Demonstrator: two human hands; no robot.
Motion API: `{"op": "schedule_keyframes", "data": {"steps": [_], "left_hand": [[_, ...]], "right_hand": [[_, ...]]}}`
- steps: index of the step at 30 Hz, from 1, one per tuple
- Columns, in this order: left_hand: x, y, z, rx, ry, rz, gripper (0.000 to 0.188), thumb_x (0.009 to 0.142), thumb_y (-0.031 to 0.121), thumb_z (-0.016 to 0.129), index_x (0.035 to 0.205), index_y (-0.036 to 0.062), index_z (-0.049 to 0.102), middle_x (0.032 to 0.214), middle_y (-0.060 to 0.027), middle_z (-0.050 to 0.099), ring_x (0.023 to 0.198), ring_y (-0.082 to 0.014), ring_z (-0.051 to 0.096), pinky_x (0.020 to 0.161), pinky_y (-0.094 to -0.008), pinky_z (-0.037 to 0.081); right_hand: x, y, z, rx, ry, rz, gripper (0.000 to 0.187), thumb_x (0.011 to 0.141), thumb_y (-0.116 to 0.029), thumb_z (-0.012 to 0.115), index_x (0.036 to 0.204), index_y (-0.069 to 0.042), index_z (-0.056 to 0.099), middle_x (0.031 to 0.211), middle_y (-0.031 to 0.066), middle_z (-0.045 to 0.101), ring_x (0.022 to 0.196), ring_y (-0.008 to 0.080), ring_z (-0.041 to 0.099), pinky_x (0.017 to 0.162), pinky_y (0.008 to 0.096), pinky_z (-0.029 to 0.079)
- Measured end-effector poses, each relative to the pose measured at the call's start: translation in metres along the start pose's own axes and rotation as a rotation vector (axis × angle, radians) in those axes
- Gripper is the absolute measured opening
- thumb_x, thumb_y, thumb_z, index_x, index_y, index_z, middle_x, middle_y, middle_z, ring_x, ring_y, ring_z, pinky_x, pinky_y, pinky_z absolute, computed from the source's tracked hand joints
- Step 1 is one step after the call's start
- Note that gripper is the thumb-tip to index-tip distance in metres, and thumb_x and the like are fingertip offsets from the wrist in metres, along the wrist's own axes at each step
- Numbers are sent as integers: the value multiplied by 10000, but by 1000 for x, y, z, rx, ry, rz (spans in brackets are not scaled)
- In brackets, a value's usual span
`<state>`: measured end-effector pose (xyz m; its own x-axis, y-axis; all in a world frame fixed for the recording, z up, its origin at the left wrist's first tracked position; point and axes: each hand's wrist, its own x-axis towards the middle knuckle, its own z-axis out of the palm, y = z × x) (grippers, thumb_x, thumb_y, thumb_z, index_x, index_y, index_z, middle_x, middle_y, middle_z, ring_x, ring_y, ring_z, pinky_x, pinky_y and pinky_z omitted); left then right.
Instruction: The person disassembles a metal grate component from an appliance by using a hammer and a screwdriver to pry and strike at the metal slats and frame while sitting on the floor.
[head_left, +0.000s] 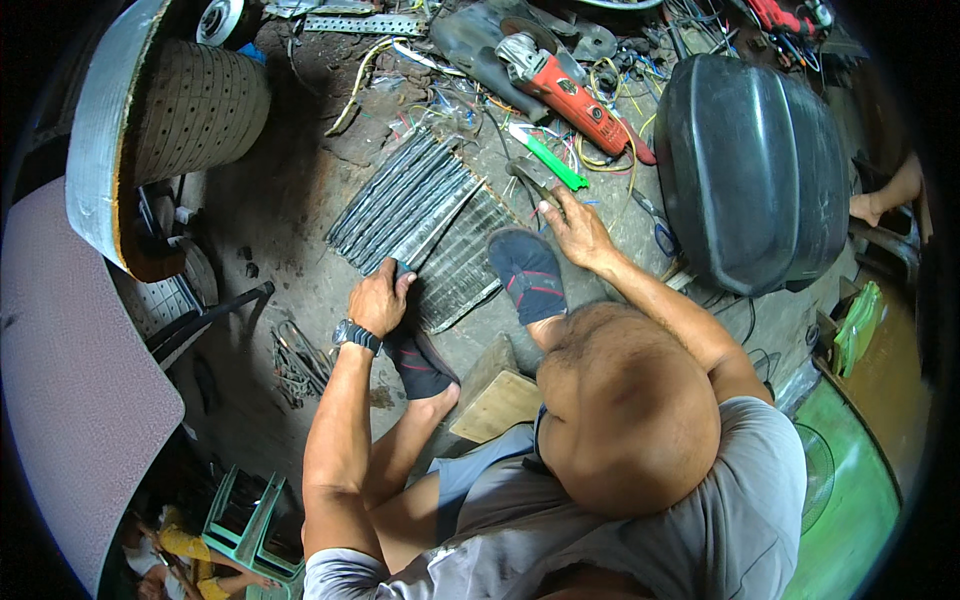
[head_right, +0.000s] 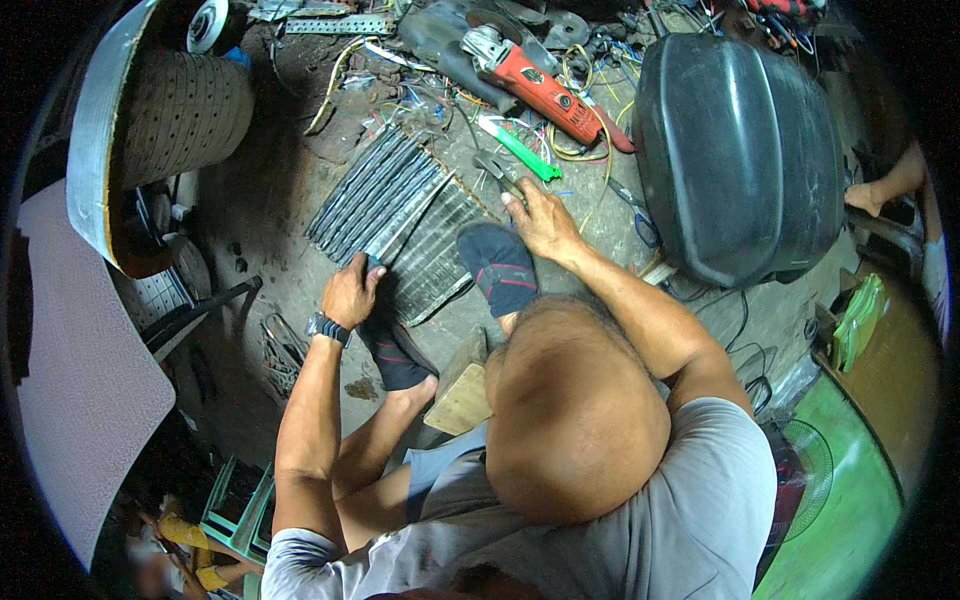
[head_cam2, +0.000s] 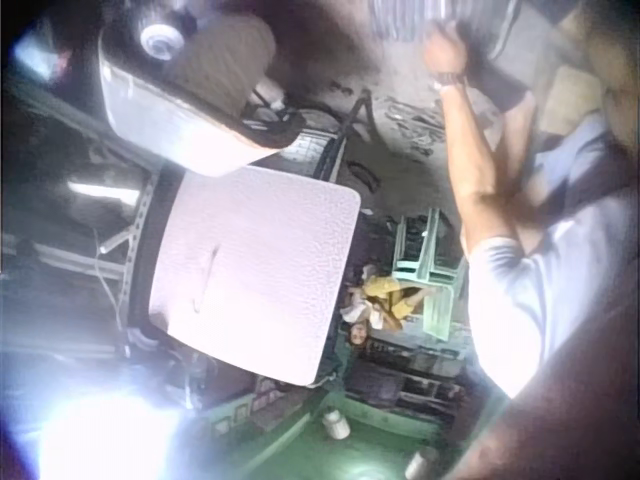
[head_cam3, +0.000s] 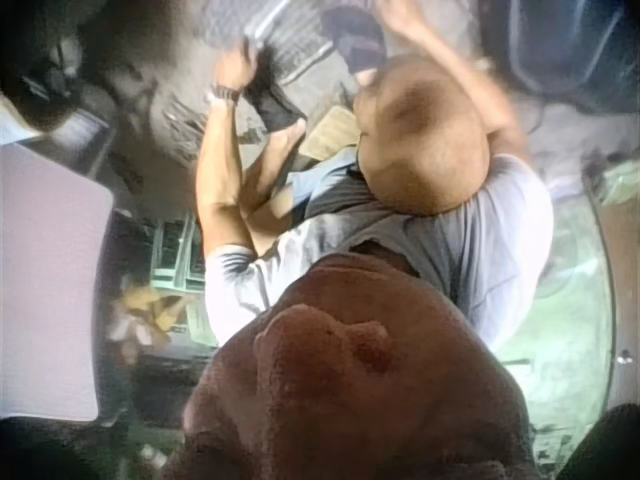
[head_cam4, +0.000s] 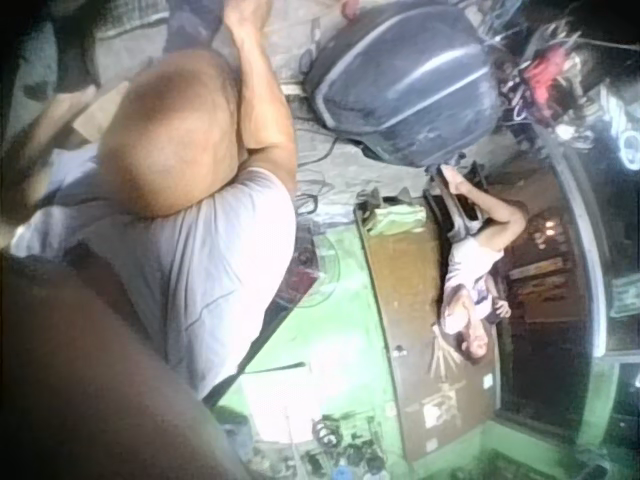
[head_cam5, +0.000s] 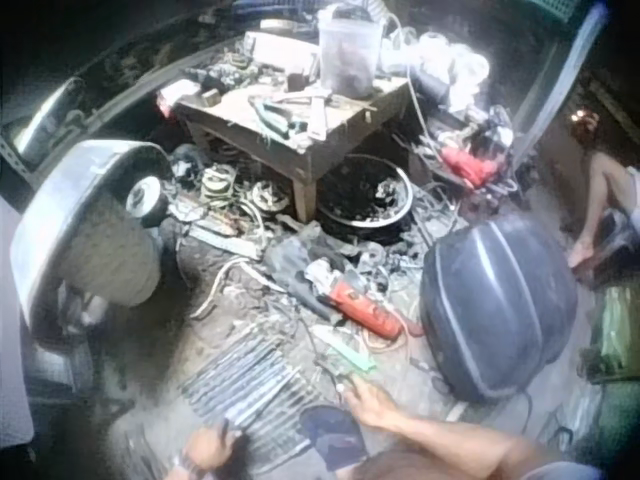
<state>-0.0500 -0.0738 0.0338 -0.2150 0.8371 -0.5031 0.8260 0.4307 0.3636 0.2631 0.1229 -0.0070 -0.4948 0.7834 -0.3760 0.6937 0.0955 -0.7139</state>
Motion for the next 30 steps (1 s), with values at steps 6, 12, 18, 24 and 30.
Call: {"op": "schedule_keyframes", "data": {"steps": [6, 12, 18, 24, 30], "left_hand": [[0, 7, -5, 17, -35, -64, 375, 1012, 397, 613, 1076, 30, 569, 857, -308, 702, 842, -519, 677, 724, -599, 520], [-5, 17, -8, 55, -26, -99, 378, 1014, 406, 604, 1072, 33, 574, 856, -309, 703, 848, -520, 681, 739, -603, 523], [-3, 12, -9, 47, -55, -115, 404, 1019, 421, 594, 1103, 26, 591, 868, -317, 703, 866, -528, 680, 754, -604, 525], [10, 9, -15, 45, -59, -86, 417, 1018, 431, 592, 1125, 27, 597, 879, -322, 702, 873, -531, 678, 758, -604, 525], [2, 0, -13, 48, -84, -99, 401, 1017, 429, 589, 1093, 36, 583, 883, -326, 697, 875, -541, 670, 755, -613, 516]], "right_hand": [[0, -15, 1, 12, -61, -36, 413, 1072, -381, 511, 1189, 14, 538, 911, 337, 678, 922, 535, 662, 794, 587, 492], [14, -39, -5, 22, -75, -50, 432, 1083, -391, 477, 1169, 29, 533, 883, 338, 669, 898, 539, 656, 787, 596, 485], [18, -34, 4, -4, 92, -234, 443, 1082, -409, 479, 1160, 20, 552, 897, 337, 670, 901, 527, 661, 798, 591, 492], [35, -5, 9, -88, -157, -110, 425, 1076, -407, 509, 1156, 6, 574, 912, 320, 675, 904, 519, 664, 775, 571, 506], [21, -35, -1, 80, 229, -285, 377, 1057, -364, 562, 1156, 0, 563, 919, 311, 680, 907, 517, 666, 762, 568, 509]]}}
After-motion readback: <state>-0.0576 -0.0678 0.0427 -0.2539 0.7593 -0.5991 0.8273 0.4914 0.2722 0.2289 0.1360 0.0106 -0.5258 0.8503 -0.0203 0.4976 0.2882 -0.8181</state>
